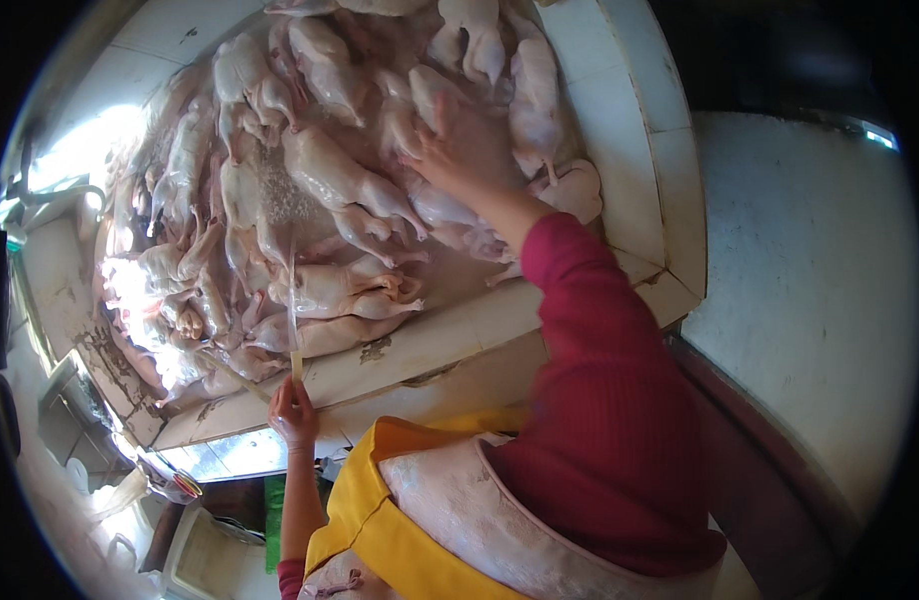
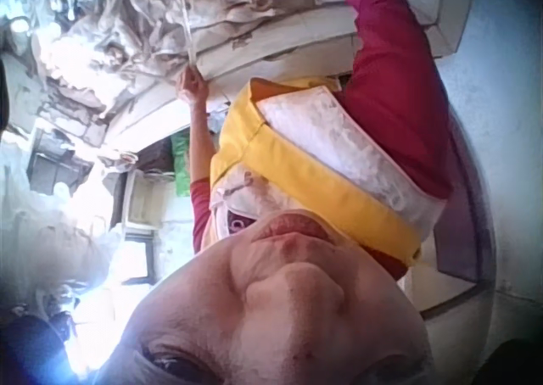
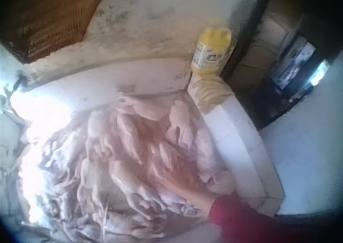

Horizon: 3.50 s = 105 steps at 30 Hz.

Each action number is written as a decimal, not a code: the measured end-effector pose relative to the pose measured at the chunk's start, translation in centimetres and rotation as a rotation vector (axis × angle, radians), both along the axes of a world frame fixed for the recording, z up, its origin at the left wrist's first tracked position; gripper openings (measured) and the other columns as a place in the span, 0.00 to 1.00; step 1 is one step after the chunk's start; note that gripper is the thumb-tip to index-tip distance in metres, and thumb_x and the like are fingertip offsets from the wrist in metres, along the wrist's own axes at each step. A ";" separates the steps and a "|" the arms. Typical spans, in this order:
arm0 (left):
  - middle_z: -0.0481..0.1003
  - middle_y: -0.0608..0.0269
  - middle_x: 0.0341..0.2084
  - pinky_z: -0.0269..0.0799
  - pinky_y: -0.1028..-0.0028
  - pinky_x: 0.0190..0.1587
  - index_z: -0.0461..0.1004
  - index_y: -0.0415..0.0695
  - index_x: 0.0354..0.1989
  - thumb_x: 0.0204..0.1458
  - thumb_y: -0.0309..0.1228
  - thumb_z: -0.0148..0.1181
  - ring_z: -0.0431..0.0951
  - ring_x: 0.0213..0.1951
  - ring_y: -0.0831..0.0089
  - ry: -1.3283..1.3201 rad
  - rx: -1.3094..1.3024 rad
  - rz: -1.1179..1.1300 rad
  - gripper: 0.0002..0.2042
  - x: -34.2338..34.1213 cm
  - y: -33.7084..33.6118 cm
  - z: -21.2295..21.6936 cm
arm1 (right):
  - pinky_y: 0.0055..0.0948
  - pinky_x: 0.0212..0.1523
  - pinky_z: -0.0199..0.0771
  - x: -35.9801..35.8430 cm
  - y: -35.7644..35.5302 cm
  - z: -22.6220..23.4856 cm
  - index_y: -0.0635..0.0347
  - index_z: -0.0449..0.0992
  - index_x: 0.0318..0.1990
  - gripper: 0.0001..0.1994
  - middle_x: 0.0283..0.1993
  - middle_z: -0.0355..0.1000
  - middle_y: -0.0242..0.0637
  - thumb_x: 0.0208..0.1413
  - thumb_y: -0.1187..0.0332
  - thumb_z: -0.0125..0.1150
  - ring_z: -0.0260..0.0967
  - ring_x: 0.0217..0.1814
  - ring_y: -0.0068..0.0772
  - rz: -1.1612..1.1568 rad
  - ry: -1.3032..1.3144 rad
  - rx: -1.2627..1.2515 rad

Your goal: The person uses shears to trim the feet and wing tips of raw chicken carcasses on a tiled counter. The person repeatedly picks up a chicken, cuts off the feet and wing tips, and places the trimmed carcass back on the pile.

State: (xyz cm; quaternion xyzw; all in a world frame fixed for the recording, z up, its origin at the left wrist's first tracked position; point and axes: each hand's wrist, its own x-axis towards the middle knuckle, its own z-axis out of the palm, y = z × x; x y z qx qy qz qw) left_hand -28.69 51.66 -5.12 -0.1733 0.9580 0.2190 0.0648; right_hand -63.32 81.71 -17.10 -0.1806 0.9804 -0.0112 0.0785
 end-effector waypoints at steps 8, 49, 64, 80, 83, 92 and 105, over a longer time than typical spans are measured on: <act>0.76 0.56 0.26 0.70 0.62 0.33 0.76 0.41 0.38 0.51 0.28 0.57 0.76 0.29 0.56 -0.031 0.026 0.033 0.08 0.1 -0.2 -0.4 | 0.37 0.53 0.68 -10.8 8.9 -5.9 0.56 0.73 0.52 0.19 0.49 0.71 0.55 0.50 0.73 0.54 0.69 0.53 0.51 -0.320 -0.256 -0.813; 0.74 0.64 0.22 0.69 0.66 0.30 0.76 0.45 0.40 0.51 0.29 0.59 0.74 0.25 0.64 0.014 0.027 0.061 0.08 0.4 -0.4 0.4 | 0.41 0.54 0.62 7.7 14.3 0.3 0.49 0.63 0.61 0.32 0.59 0.65 0.40 0.48 0.54 0.61 0.62 0.60 0.40 0.558 -0.240 0.333; 0.75 0.62 0.23 0.70 0.64 0.32 0.76 0.46 0.38 0.50 0.30 0.59 0.76 0.27 0.62 0.065 0.043 0.072 0.07 0.1 -0.2 0.5 | 0.40 0.40 0.74 7.1 -3.0 4.5 0.56 0.79 0.37 0.11 0.37 0.77 0.43 0.48 0.62 0.62 0.75 0.39 0.47 0.350 -0.701 -0.146; 0.73 0.65 0.21 0.68 0.65 0.31 0.75 0.46 0.38 0.51 0.31 0.58 0.74 0.26 0.64 0.049 0.035 0.088 0.07 0.4 -0.5 0.4 | 0.36 0.49 0.72 6.4 -9.6 -1.8 0.44 0.53 0.69 0.39 0.54 0.70 0.49 0.46 0.75 0.59 0.71 0.51 0.47 0.530 -0.967 -0.285; 0.73 0.65 0.20 0.67 0.65 0.30 0.75 0.46 0.38 0.50 0.31 0.59 0.74 0.26 0.64 0.059 0.033 0.069 0.07 0.0 -0.4 0.6 | 0.31 0.45 0.72 3.1 -8.9 -3.6 0.49 0.59 0.66 0.33 0.53 0.71 0.47 0.50 0.73 0.59 0.72 0.49 0.37 0.342 -1.342 -0.314; 0.73 0.64 0.21 0.68 0.64 0.32 0.75 0.47 0.37 0.50 0.32 0.59 0.75 0.27 0.61 0.125 0.012 0.066 0.07 0.2 -0.2 0.3 | 0.48 0.38 0.73 11.6 -10.2 -6.2 0.58 0.72 0.36 0.12 0.36 0.76 0.48 0.53 0.59 0.56 0.75 0.39 0.51 0.272 -0.450 -0.208; 0.78 0.50 0.31 0.71 0.54 0.41 0.77 0.46 0.32 0.53 0.43 0.47 0.78 0.37 0.49 -0.336 0.122 0.226 0.16 -0.7 -0.7 1.1 | 0.38 0.37 0.74 11.9 -10.4 0.9 0.62 0.73 0.45 0.14 0.45 0.75 0.46 0.56 0.63 0.57 0.75 0.42 0.41 0.051 -0.739 -0.606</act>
